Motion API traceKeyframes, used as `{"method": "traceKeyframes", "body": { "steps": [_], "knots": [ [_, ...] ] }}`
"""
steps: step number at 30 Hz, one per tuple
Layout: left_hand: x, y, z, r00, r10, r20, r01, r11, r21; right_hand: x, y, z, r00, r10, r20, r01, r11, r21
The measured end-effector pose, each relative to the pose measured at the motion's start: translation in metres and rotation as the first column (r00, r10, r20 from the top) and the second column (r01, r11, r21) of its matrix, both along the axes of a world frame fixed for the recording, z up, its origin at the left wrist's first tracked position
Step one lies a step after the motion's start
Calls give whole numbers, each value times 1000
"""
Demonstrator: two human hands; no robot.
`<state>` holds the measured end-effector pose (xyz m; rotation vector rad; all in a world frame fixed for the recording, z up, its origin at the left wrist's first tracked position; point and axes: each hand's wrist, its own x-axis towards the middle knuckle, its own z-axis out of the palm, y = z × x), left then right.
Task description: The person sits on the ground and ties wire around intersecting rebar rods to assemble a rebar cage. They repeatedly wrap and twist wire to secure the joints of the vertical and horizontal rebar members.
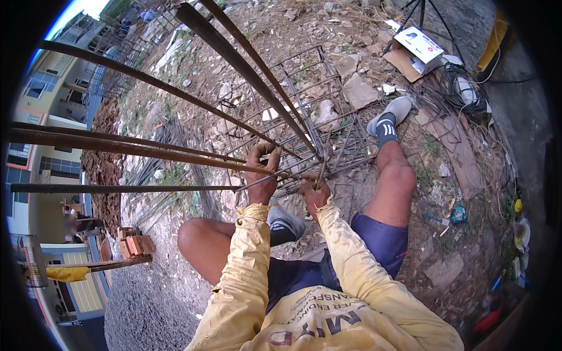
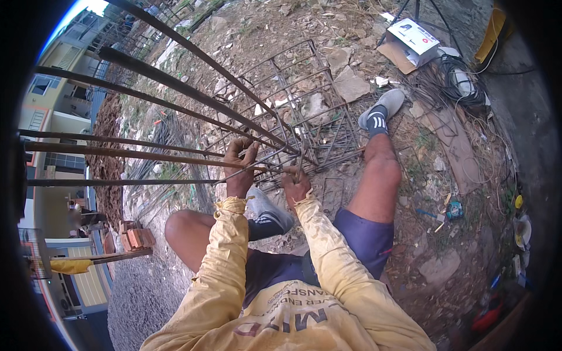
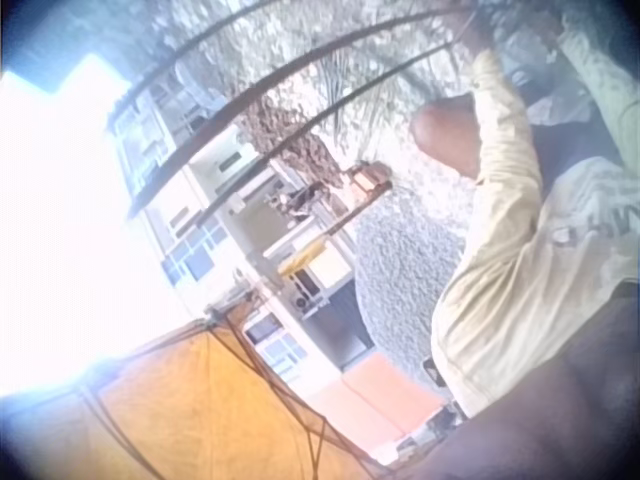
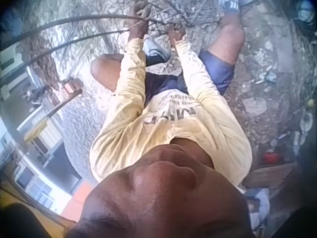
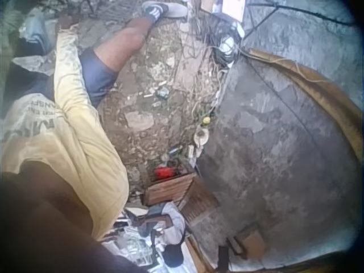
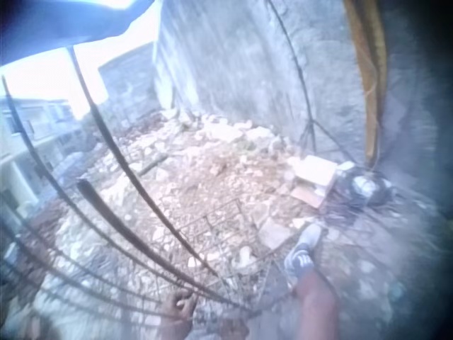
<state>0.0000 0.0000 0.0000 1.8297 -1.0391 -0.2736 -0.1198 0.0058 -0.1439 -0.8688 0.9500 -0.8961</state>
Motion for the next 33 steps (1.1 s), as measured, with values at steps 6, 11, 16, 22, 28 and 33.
{"method": "traceKeyframes", "body": {
  "steps": [6,11,16,22,28,33],
  "knots": [
    [23,6,-6,944,-129,-305,112,991,-74,5,0,18,985,90,148,-106,989,103],
    [12,16,-12,997,-60,-52,58,998,-39,3,-4,10,996,70,-57,-78,987,-140],
    [-5,24,-1,909,-94,406,56,993,105,-6,-8,22,981,55,-184,-96,971,-217],
    [-9,23,5,874,-144,464,7,959,284,-6,-9,12,997,56,-51,-70,946,-316],
    [0,19,-4,864,-179,471,12,942,337,-6,-1,9,992,128,6,-125,975,-185],
    [4,18,2,874,-257,412,120,937,330,-10,-3,15,987,155,28,-149,976,-158]
  ]
}}
